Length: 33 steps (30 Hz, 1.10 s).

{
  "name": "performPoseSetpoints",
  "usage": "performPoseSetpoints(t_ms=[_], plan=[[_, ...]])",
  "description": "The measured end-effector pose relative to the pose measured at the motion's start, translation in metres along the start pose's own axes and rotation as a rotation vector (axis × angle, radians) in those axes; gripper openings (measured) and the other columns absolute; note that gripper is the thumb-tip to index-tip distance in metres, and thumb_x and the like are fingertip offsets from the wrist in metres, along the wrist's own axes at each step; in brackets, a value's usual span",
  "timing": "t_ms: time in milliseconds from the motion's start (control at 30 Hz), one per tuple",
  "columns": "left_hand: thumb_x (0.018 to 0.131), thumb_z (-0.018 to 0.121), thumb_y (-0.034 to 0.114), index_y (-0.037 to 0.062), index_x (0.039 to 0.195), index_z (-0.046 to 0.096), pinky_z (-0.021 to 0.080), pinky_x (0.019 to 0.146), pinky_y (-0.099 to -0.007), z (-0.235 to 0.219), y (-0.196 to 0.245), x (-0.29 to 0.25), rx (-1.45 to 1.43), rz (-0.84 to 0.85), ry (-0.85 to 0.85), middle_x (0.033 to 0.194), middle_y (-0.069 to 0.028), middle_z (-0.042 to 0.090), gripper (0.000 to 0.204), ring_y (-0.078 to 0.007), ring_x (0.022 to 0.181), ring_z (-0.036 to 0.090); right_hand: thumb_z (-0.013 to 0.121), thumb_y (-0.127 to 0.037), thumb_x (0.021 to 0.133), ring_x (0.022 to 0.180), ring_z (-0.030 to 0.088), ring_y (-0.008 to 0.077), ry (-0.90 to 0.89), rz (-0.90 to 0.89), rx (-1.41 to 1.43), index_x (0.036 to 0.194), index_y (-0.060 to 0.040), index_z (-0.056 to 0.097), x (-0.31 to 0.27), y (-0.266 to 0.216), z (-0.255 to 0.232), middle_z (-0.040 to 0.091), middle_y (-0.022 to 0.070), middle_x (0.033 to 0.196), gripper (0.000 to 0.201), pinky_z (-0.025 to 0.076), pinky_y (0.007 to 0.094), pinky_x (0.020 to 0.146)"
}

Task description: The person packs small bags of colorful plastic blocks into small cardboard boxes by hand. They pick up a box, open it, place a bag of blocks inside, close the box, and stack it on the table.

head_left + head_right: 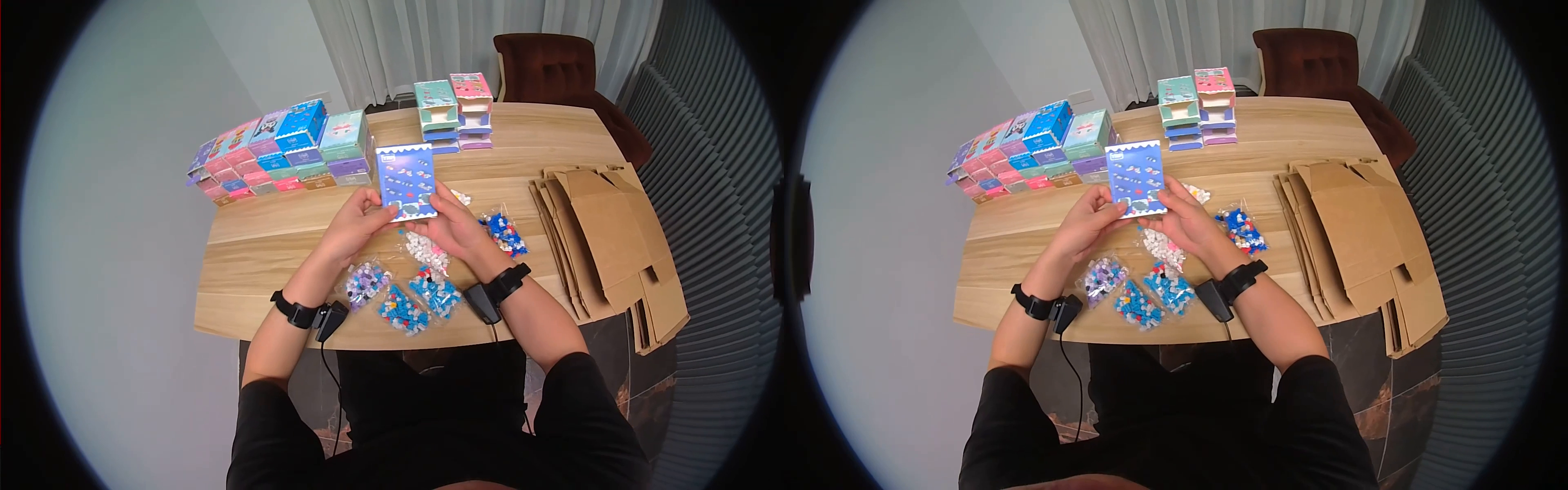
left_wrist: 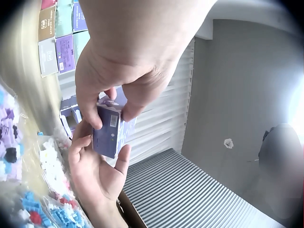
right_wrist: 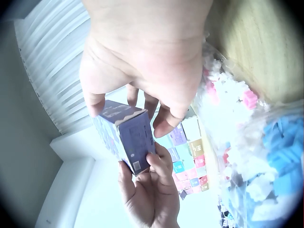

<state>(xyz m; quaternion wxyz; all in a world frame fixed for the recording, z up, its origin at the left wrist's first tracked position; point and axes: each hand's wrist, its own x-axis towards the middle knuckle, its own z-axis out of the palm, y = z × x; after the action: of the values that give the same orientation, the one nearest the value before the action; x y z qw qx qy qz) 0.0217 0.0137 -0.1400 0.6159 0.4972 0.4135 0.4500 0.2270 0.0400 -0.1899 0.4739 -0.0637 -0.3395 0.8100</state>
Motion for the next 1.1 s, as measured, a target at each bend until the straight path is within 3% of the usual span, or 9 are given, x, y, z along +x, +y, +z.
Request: performPoseSetpoints(t_ms=[100, 200, 300, 500, 600, 733, 867, 967, 1100], plan=[[0.096, 0.061, 0.016, 0.0069, 0.099, 0.05, 0.056, 0.084, -0.0294, -0.018, 0.002, 0.003, 0.005, -0.053, -0.106, 0.112, -0.0076, 0.06, 0.015, -0.0165, 0.101, 0.063, 0.05, -0.016, 0.099, 0.112, 0.058, 0.0207, 0.009, 0.009, 0.012, 0.141, -0.0077, 0.037, -0.001, -0.001, -0.006, 0.054, 0.0118, 0.131, 0.044, 0.051, 0.0397, 0.09], [0.101, 0.051, 0.023, 0.0082, 0.096, 0.054, 0.056, 0.079, -0.0318, -0.049, 0.012, -0.001, -0.168, -0.161, -0.093, 0.105, -0.0057, 0.062, 0.016, -0.0198, 0.099, 0.064, 0.051, -0.012, 0.098, 0.109, 0.06, 0.0208, 0.058, 0.001, 0.01, 0.14, -0.007, 0.038, -0.001, -0.003, -0.008, 0.056, 0.0121, 0.129, 0.044, 0.053, 0.0384, 0.088], [0.103, 0.047, 0.028, 0.0086, 0.093, 0.055, 0.053, 0.067, -0.0276, -0.11, -0.019, 0.013, -0.505, -0.21, -0.186, 0.096, -0.0058, 0.064, 0.023, -0.02, 0.09, 0.064, 0.051, -0.011, 0.098, 0.109, 0.06, 0.0219, 0.07, 0.007, 0.0, 0.14, -0.0067, 0.038, 0.001, -0.001, -0.008, 0.056, 0.0125, 0.128, 0.044, 0.053, 0.039, 0.088], [0.101, 0.05, 0.027, 0.0085, 0.087, 0.056, 0.041, 0.05, -0.0203, -0.146, -0.046, 0.015, -0.751, -0.238, -0.178, 0.082, -0.0036, 0.062, 0.024, -0.0134, 0.07, 0.058, 0.052, -0.009, 0.096, 0.113, 0.06, 0.0247, 0.079, 0.024, -0.039, 0.14, -0.0052, 0.037, -0.001, 0.003, -0.006, 0.055, 0.0132, 0.13, 0.046, 0.053, 0.0407, 0.091], [0.102, 0.048, 0.027, 0.0081, 0.086, 0.056, 0.036, 0.048, -0.0193, -0.152, -0.052, 0.017, -0.733, -0.235, -0.131, 0.074, -0.0002, 0.052, 0.026, -0.0091, 0.061, 0.046, 0.054, -0.012, 0.095, 0.111, 0.062, 0.0277, 0.044, 0.027, -0.041, 0.141, -0.0042, 0.035, 0.0, 0.001, -0.008, 0.056, 0.0148, 0.129, 0.051, 0.057, 0.0413, 0.087], [0.101, 0.051, 0.029, 0.0097, 0.084, 0.055, 0.03, 0.042, -0.018, -0.157, -0.056, 0.016, -0.737, -0.245, -0.164, 0.069, 0.002, 0.048, 0.026, -0.0066, 0.056, 0.042, 0.059, -0.015, 0.094, 0.107, 0.064, 0.0293, -0.059, 0.019, -0.043, 0.136, 0.0005, 0.039, 0.001, -0.003, -0.002, 0.057, 0.018, 0.127, 0.05, 0.06, 0.0398, 0.084], [0.1, 0.052, 0.03, 0.012, 0.081, 0.052, 0.023, 0.039, -0.0172, -0.155, -0.052, 0.015, -0.682, -0.259, -0.17, 0.065, 0.0053, 0.043, 0.027, -0.0031, 0.05, 0.036, 0.057, -0.014, 0.094, 0.106, 0.064, 0.0292, 0.11, -0.071, -0.199, 0.136, -0.0005, 0.04, 0.007, -0.007, 0.03, 0.058, 0.0172, 0.125, 0.047, 0.062, 0.0377, 0.08], [0.101, 0.051, 0.03, 0.0128, 0.081, 0.049, 0.021, 0.039, -0.0171, -0.153, -0.051, 0.014, -0.566, -0.262, -0.19, 0.063, 0.007, 0.038, 0.027, -0.0018, 0.048, 0.033, 0.052, -0.011, 0.096, 0.106, 0.064, 0.027, 0.152, -0.019, -0.225, 0.139, 0.003, 0.033, 0.025, -0.019, 0.042, 0.055, 0.0169, 0.128, 0.049, 0.061, 0.0376, 0.083], [0.102, 0.05, 0.028, 0.0127, 0.082, 0.048, 0.02, 0.039, -0.0174, -0.15, -0.048, 0.012, -0.485, -0.253, -0.203, 0.062, 0.0077, 0.035, 0.025, -0.0014, 0.048, 0.03, 0.057, -0.013, 0.095, 0.098, 0.065, 0.0228, 0.298, -0.025, -0.325, 0.119, 0.0005, 0.052, 0.076, -0.035, 0.062, 0.062, 0.0126, 0.113, 0.028, 0.061, 0.0344, 0.08]])
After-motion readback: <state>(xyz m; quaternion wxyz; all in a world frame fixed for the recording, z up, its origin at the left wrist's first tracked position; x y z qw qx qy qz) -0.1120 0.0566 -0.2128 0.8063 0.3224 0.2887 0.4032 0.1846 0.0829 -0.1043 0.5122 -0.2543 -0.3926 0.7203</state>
